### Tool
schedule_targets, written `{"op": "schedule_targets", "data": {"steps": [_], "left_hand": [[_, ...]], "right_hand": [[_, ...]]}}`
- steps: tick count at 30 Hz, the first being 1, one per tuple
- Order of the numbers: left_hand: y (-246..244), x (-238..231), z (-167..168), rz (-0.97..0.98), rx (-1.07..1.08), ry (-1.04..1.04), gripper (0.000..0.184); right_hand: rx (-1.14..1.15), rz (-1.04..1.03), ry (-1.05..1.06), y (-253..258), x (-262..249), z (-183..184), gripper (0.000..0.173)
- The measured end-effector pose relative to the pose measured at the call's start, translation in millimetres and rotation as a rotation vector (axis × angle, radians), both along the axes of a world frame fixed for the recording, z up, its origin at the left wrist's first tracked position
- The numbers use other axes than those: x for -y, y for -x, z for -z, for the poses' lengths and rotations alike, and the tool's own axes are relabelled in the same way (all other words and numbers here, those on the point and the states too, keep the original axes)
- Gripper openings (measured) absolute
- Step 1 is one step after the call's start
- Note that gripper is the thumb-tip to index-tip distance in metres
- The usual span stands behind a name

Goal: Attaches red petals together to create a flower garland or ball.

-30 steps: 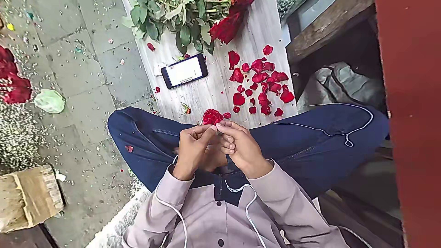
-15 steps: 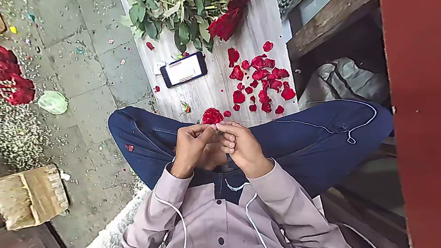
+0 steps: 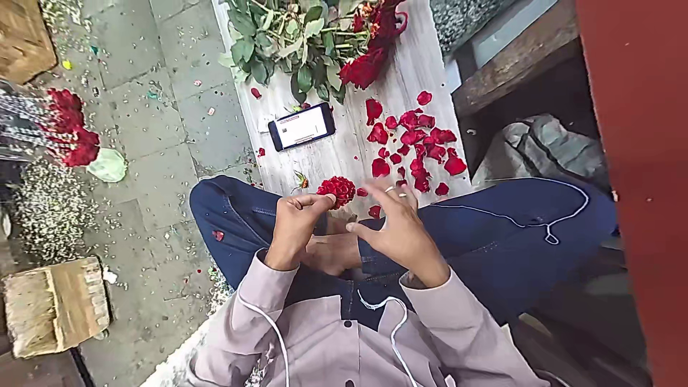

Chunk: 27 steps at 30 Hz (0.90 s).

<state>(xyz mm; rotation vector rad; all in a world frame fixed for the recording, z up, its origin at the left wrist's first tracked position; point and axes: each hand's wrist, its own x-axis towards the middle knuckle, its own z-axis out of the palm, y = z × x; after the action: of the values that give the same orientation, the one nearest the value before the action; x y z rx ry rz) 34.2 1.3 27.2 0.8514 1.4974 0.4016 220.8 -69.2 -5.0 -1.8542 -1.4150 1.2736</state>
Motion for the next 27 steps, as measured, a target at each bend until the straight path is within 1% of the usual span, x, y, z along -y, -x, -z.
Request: {"op": "schedule_targets", "data": {"steps": [1,2,3,4,5,6,7,9,12,15,17,18,19,20,21,22,23,24,25,26,27], "left_hand": [[2,-4,-2,0.022,-0.010,0.001,0.019],[3,-9,-4,0.038,-0.024,-0.001,0.018],[5,-12,-6,0.051,-0.045,-0.005,0.017],[7,-14,-8,0.059,-0.059,-0.007,0.016],[10,-14,-11,0.068,-0.070,-0.012,0.017],[11,-14,-12,0.076,-0.079,-0.016,0.017],[13,-16,-13,0.083,-0.082,-0.025,0.018],[16,-19,-16,0.116,-0.099,-0.048,0.020],[24,-24,-21,0.224,-0.143,-0.108,0.022],[29,-32,-28,0.323,-0.190,-0.150,0.026],[33,-40,-27,0.391,-0.196,-0.172,0.023],[36,-48,-22,0.459,-0.195,-0.186,0.021],[39,-59,-16,0.570,-0.195,-0.199,0.018],[42,-69,-13,0.729,-0.187,-0.231,0.018],[42,-78,-15,0.920,-0.154,-0.243,0.019],[40,-85,-18,1.100,-0.076,-0.232,0.019],[34,-89,-22,1.256,0.047,-0.204,0.017],[25,-92,-25,1.337,0.210,-0.160,0.016],[14,-94,-29,1.331,0.368,-0.081,0.015],[4,-94,-34,1.248,0.488,0.006,0.014],[-3,-95,-38,1.125,0.548,0.073,0.015]], "right_hand": [[-0.043,-0.032,0.040,-2,1,2,0.056],[-0.174,-0.032,0.065,-4,0,3,0.035],[-0.404,0.022,0.087,-4,-2,0,0.019],[-0.621,0.094,0.123,-3,-3,-7,0.014],[-0.761,0.164,0.154,-1,-5,-16,0.016],[-0.803,0.209,0.164,1,-6,-24,0.018],[-0.765,0.215,0.146,2,-9,-30,0.017],[-0.616,0.154,0.093,2,-11,-35,0.012],[-0.386,0.077,0.061,0,-12,-34,0.008],[-0.175,-0.022,0.098,-5,-15,-35,0.013],[-0.121,-0.078,0.063,-6,-18,-38,0.017],[-0.078,-0.102,-0.004,-6,-20,-39,0.018],[-0.033,-0.153,-0.092,-7,-23,-39,0.018],[-0.009,-0.224,-0.211,-8,-28,-38,0.019],[-0.011,-0.295,-0.352,-9,-34,-35,0.020],[-0.043,-0.342,-0.475,-10,-41,-30,0.021],[-0.106,-0.348,-0.539,-10,-47,-25,0.021],[-0.196,-0.319,-0.540,-10,-51,-19,0.018],[-0.323,-0.265,-0.474,-12,-52,-14,0.015],[-0.474,-0.202,-0.333,-14,-48,-13,0.012],[-0.637,-0.146,-0.156,-19,-42,-15,0.011]]}}
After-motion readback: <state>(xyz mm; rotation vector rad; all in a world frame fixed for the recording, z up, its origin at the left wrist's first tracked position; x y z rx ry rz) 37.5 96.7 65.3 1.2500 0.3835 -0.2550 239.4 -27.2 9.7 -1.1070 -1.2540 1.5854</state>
